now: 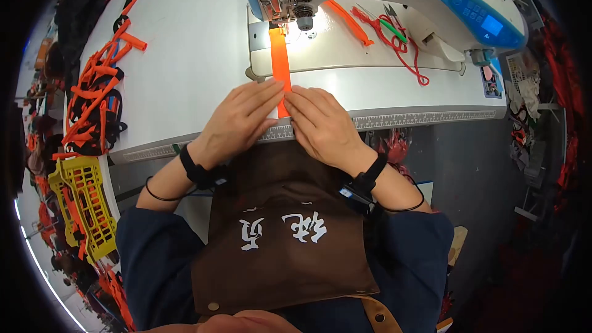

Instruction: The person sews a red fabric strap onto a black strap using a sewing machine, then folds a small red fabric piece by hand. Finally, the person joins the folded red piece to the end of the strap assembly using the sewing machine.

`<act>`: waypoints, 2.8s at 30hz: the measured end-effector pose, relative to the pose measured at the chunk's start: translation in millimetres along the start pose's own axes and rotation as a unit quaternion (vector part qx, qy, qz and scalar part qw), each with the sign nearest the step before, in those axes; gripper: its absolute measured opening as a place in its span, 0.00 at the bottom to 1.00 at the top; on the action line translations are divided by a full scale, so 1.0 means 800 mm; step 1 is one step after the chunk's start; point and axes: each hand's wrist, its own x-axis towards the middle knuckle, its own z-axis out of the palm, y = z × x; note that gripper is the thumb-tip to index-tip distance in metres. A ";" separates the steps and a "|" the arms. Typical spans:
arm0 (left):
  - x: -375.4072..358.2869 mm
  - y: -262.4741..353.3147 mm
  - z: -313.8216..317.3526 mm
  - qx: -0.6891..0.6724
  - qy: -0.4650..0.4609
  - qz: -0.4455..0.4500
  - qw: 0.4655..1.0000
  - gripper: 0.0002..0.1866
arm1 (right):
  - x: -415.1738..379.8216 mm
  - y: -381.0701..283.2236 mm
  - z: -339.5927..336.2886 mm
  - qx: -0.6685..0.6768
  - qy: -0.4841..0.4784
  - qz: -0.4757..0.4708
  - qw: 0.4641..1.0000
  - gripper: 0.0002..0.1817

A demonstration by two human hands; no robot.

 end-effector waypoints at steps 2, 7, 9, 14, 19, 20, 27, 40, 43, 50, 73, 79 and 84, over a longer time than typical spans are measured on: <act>-0.009 0.012 0.004 0.006 0.007 -0.006 1.000 0.28 | -0.013 -0.004 0.007 -0.005 0.002 0.010 1.000 0.25; -0.021 0.029 0.010 0.024 0.027 -0.017 0.999 0.25 | -0.027 -0.012 0.017 -0.031 0.024 0.006 0.999 0.28; -0.022 0.029 0.009 0.021 0.032 -0.016 0.999 0.24 | -0.027 -0.014 0.018 -0.035 0.028 0.006 0.999 0.28; 0.005 -0.012 0.012 -0.015 0.078 -0.036 0.996 0.23 | -0.029 -0.018 0.023 -0.043 0.036 0.012 0.998 0.27; 0.048 -0.056 0.017 0.088 0.095 -0.062 0.990 0.28 | -0.028 -0.021 0.020 -0.054 0.029 0.018 0.998 0.26; 0.047 -0.059 0.020 0.091 0.089 -0.063 0.990 0.29 | -0.028 -0.022 0.020 -0.053 0.028 0.018 0.998 0.25; 0.049 -0.063 0.017 0.075 0.071 -0.079 0.991 0.31 | -0.025 -0.018 0.019 -0.051 0.019 0.024 0.998 0.26; 0.059 -0.082 0.014 0.042 0.051 -0.096 0.993 0.33 | -0.006 -0.011 0.010 -0.066 -0.038 0.043 0.996 0.31; 0.061 -0.088 0.015 0.041 0.055 -0.096 0.993 0.33 | -0.002 -0.008 0.010 -0.065 -0.045 0.045 0.996 0.32; 0.066 -0.100 0.017 0.034 0.061 -0.099 0.993 0.32 | 0.007 -0.003 0.008 -0.047 -0.056 0.059 0.996 0.34; 0.094 -0.137 0.018 0.073 0.063 -0.098 0.990 0.30 | 0.043 0.023 0.008 -0.085 -0.076 0.057 0.992 0.34; 0.102 -0.153 0.017 0.073 0.030 -0.119 0.990 0.31 | 0.053 0.031 0.011 -0.087 -0.070 0.061 0.992 0.33; 0.109 -0.163 0.014 0.083 0.019 -0.117 0.989 0.29 | 0.062 0.037 0.014 -0.097 -0.067 0.059 0.991 0.33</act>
